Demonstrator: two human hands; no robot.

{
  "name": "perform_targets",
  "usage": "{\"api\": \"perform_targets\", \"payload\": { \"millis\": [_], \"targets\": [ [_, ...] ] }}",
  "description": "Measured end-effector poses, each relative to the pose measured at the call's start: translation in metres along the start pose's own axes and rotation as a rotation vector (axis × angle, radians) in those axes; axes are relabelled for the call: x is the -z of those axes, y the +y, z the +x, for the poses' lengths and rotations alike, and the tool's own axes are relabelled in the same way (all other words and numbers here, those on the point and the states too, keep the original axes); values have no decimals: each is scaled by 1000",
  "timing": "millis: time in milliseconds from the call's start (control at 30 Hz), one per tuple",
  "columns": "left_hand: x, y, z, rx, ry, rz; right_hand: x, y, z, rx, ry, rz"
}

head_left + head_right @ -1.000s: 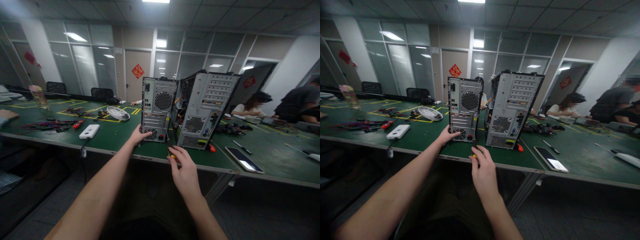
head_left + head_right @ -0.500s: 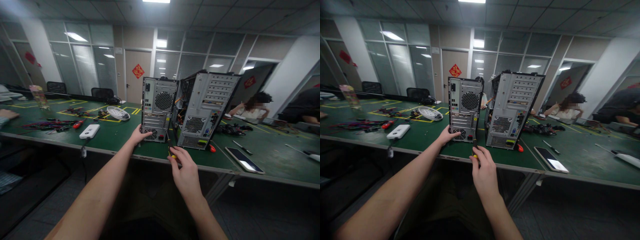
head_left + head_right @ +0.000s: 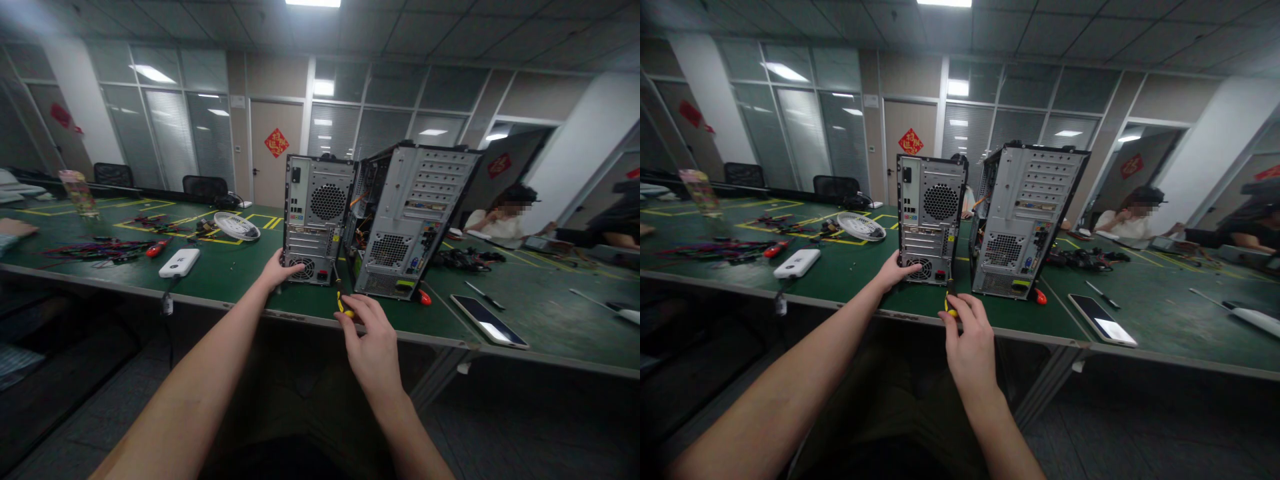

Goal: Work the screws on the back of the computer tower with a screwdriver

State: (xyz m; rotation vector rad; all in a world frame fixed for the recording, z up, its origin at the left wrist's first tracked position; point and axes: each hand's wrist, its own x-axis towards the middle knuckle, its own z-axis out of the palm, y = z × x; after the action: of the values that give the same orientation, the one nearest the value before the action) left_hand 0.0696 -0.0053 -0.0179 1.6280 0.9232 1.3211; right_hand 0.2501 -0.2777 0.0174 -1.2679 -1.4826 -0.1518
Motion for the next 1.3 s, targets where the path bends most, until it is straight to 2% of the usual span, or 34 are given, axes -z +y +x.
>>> {"api": "perform_targets", "payload": {
  "millis": [267,1133,1300],
  "targets": [
    [-2,7,-4,17,-2,-46,1,1,-3,-22,-78,-22],
    [0,7,-5,12,-9,-40,4,-4,-2,52,-21,-42],
    [-1,7,-4,9,-3,-37,3,-3,-2,6,-10,-13]
  ]
}}
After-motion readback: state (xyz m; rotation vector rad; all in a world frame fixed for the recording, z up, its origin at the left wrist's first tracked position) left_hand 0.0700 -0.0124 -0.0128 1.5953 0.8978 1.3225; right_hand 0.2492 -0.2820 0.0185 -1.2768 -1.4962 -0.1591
